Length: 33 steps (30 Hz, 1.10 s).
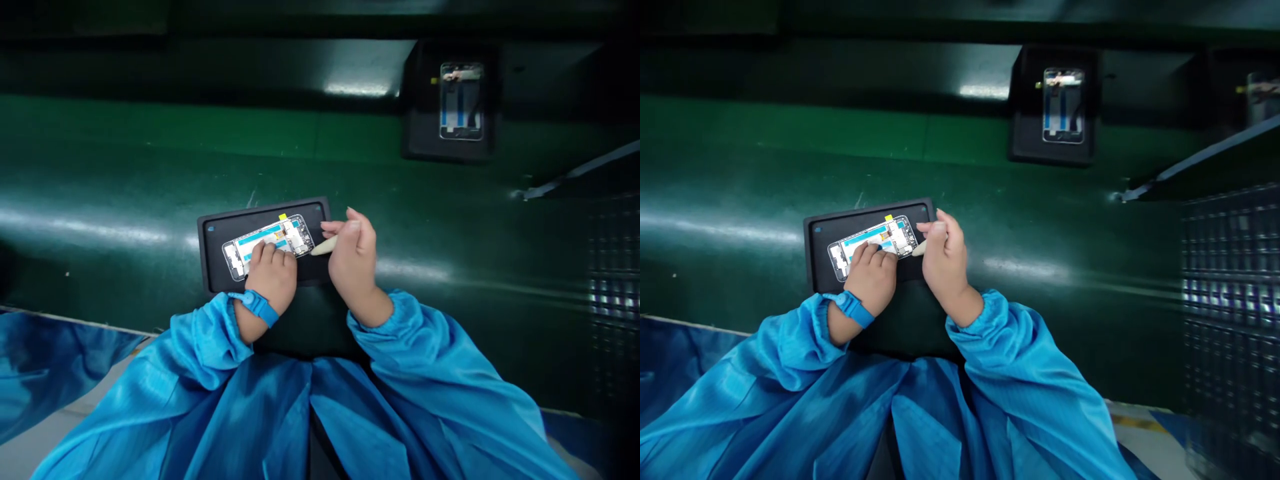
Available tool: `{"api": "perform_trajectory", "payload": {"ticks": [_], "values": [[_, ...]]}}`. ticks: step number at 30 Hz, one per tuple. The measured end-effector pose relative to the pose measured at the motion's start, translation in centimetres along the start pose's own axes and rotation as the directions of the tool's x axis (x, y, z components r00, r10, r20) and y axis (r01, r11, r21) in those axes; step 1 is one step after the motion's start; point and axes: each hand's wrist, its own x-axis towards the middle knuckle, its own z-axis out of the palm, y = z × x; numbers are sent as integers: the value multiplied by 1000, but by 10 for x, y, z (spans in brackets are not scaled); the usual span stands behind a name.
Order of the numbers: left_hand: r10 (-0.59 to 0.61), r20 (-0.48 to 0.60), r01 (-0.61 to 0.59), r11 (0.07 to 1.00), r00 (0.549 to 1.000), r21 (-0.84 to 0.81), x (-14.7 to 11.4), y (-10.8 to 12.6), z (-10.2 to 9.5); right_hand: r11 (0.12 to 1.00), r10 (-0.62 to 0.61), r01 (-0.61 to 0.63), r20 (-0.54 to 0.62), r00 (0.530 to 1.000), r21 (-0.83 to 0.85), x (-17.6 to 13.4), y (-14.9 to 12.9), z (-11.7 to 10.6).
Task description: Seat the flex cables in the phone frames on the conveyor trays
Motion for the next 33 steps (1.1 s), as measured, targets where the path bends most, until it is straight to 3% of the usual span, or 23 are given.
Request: {"api": "perform_trajectory", "payload": {"ticks": [5, 10, 21, 27, 33], "values": [[-19, 16, 19, 1000, 1000, 24, 2, 2, -1, 964, -264, 263, 21, 964, 43, -9, 19, 3], [-36, 19, 35, 999, 999, 27, 1, 3, 0, 928, -371, 372, 77, 925, 4, -11, 23, 2], [-54, 54, 58, 996, 997, -63, 1, 2, 0, 949, -248, 275, 177, 952, -151, -11, 6, 0], [-57, 57, 62, 994, 997, -89, 0, -2, 0, 960, -255, 264, 89, 963, -99, -12, 11, 3], [-37, 31, 40, 997, 999, -68, 2, 1, 0, 928, -317, 337, 135, 939, -160, -9, 6, 0]]}}
